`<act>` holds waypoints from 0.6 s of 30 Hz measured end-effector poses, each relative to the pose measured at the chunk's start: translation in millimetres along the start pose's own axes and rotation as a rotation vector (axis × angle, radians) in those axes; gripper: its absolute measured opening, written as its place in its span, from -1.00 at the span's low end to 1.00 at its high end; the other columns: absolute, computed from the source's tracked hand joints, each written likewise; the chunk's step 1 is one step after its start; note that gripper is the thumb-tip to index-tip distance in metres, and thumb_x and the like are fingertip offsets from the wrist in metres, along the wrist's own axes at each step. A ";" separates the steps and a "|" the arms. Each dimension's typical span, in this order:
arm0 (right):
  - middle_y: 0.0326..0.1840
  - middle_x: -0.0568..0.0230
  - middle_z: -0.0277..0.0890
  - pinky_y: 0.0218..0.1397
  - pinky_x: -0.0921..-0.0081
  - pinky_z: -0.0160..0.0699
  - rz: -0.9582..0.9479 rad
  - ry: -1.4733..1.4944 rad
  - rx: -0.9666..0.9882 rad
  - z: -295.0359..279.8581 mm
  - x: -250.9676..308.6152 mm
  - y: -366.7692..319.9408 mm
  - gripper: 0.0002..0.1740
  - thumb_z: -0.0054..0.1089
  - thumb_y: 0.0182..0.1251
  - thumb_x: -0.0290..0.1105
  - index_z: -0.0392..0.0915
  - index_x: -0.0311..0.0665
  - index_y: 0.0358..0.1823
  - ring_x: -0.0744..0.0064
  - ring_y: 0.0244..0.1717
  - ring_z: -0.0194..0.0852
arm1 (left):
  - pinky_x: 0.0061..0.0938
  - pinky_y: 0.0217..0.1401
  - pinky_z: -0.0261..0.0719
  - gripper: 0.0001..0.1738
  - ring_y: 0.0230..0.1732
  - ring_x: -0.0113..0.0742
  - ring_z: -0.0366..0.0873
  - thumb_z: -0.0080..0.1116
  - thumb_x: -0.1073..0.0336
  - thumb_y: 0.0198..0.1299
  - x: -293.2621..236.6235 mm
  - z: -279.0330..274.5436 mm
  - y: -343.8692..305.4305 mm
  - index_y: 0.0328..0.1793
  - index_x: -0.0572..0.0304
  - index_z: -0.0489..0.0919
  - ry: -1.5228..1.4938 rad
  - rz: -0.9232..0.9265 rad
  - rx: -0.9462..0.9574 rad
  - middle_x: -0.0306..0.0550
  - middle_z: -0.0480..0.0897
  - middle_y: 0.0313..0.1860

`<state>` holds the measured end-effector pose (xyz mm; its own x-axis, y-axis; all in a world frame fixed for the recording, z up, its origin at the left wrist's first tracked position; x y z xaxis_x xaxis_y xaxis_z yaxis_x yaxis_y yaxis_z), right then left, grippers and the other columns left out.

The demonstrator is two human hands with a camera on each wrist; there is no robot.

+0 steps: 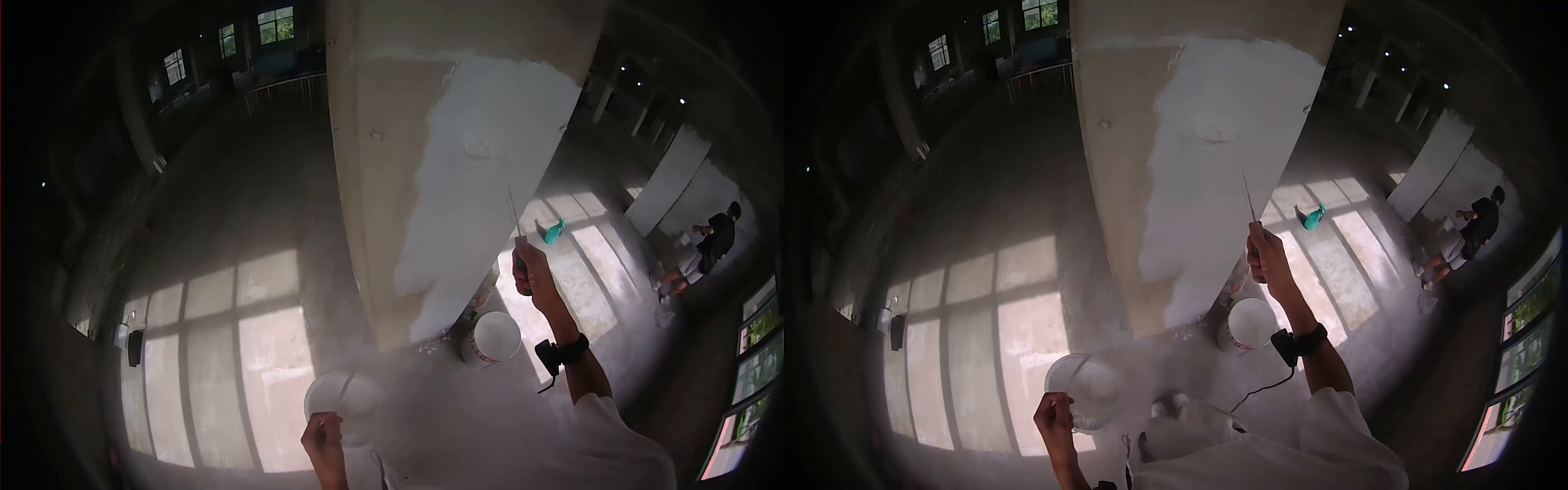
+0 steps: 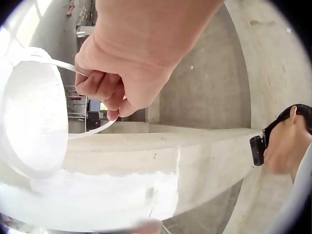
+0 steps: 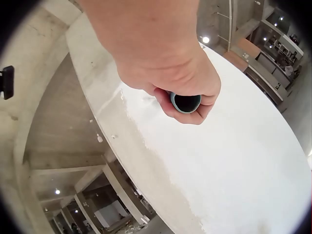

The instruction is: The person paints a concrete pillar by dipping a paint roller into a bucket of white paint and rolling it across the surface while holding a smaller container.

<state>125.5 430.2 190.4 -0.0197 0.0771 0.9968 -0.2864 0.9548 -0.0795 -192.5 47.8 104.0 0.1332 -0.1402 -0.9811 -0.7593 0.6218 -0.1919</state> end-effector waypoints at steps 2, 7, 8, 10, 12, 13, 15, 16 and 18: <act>-0.73 0.57 0.01 -0.78 0.64 -0.26 -0.127 -0.006 -0.006 1.9 44.7 3.2 -0.48 -0.09 0.50 0.16 0.28 -0.11 -0.42 0.74 -0.82 -0.24 | -0.62 -0.60 0.02 -0.82 -0.65 -0.69 0.14 0.11 0.32 0.34 -3.1 -3.3 2.8 -0.35 0.18 0.56 -0.003 0.029 0.000 -0.37 0.44 -0.61; -0.72 0.53 0.06 -0.78 0.62 -0.21 -0.139 -0.077 0.072 24.1 88.9 14.3 -0.44 -0.08 0.46 0.24 0.30 -0.14 -0.39 0.72 -0.82 -0.17 | -0.65 -0.60 0.06 -0.81 -0.64 -0.69 0.19 0.12 0.33 0.35 -0.2 -21.5 8.9 -0.36 0.18 0.55 -0.037 0.018 -0.002 -0.36 0.47 -0.61; -0.72 0.52 0.04 -0.77 0.63 -0.19 -0.093 -0.137 0.055 28.9 80.8 18.5 -0.40 -0.09 0.44 0.28 0.28 -0.13 -0.42 0.72 -0.82 -0.17 | -0.65 -0.60 0.07 -0.81 -0.63 -0.69 0.20 0.12 0.33 0.35 3.1 -24.8 9.8 -0.36 0.19 0.55 -0.051 0.011 0.007 -0.36 0.49 -0.60; -0.73 0.51 0.03 -0.79 0.62 -0.20 -0.077 -0.127 0.003 29.5 51.8 28.3 -0.40 -0.13 0.47 0.28 0.25 -0.12 -0.45 0.70 -0.83 -0.18 | -0.64 -0.60 0.04 -0.80 -0.63 -0.70 0.19 0.12 0.33 0.35 2.9 -26.2 9.9 -0.37 0.19 0.55 -0.047 0.042 -0.035 -0.37 0.46 -0.62; -0.74 0.50 0.02 -0.81 0.61 -0.21 -0.056 -0.129 -0.044 30.5 16.0 33.2 -0.41 -0.17 0.50 0.25 0.24 -0.12 -0.46 0.69 -0.84 -0.18 | -0.64 -0.59 0.01 -0.80 -0.63 -0.70 0.17 0.12 0.33 0.35 7.6 -24.3 9.8 -0.37 0.20 0.55 -0.068 0.075 -0.074 -0.38 0.43 -0.64; -0.75 0.50 0.02 -0.82 0.60 -0.22 -0.025 -0.114 -0.052 32.0 -6.6 32.6 -0.41 -0.18 0.51 0.24 0.24 -0.11 -0.47 0.69 -0.85 -0.18 | -0.63 -0.59 -0.01 -0.80 -0.63 -0.70 0.16 0.12 0.33 0.35 11.1 -25.1 11.6 -0.37 0.20 0.55 -0.087 0.096 -0.087 -0.39 0.42 -0.64; -0.75 0.51 0.02 -0.81 0.60 -0.23 0.118 -0.094 -0.009 34.0 -62.8 25.6 -0.42 -0.21 0.53 0.22 0.23 -0.11 -0.47 0.69 -0.85 -0.19 | -0.63 -0.59 -0.03 -0.80 -0.63 -0.71 0.12 0.12 0.32 0.36 15.5 -25.2 11.4 -0.36 0.20 0.55 -0.076 0.061 -0.080 -0.40 0.42 -0.63; -0.75 0.52 0.03 -0.82 0.60 -0.23 0.127 -0.114 -0.024 34.8 -83.9 21.7 -0.42 -0.22 0.53 0.21 0.23 -0.11 -0.48 0.69 -0.85 -0.19 | -0.63 -0.59 -0.04 -0.79 -0.64 -0.71 0.11 0.13 0.31 0.36 15.2 -24.3 8.6 -0.36 0.20 0.55 -0.096 0.031 -0.093 -0.40 0.42 -0.63; -0.75 0.52 0.03 -0.82 0.61 -0.22 0.215 -0.129 -0.034 32.2 -133.3 7.0 -0.42 -0.23 0.54 0.20 0.24 -0.11 -0.48 0.69 -0.86 -0.20 | -0.62 -0.60 -0.08 -0.77 -0.65 -0.71 0.06 0.13 0.27 0.38 14.4 -25.3 3.1 -0.35 0.20 0.53 -0.128 0.011 -0.133 -0.41 0.39 -0.64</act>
<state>95.2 417.3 57.1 -0.1991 0.2442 0.9491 -0.2299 0.9298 -0.2875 -209.1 28.2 89.9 0.1983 -0.0293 -0.9797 -0.8373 0.5145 -0.1848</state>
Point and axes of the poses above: each hand's wrist, its own y-axis towards the middle knuckle, its own z-axis out of the palm, x = y × z, the point moved 9 cm from there along y, towards the middle knuckle
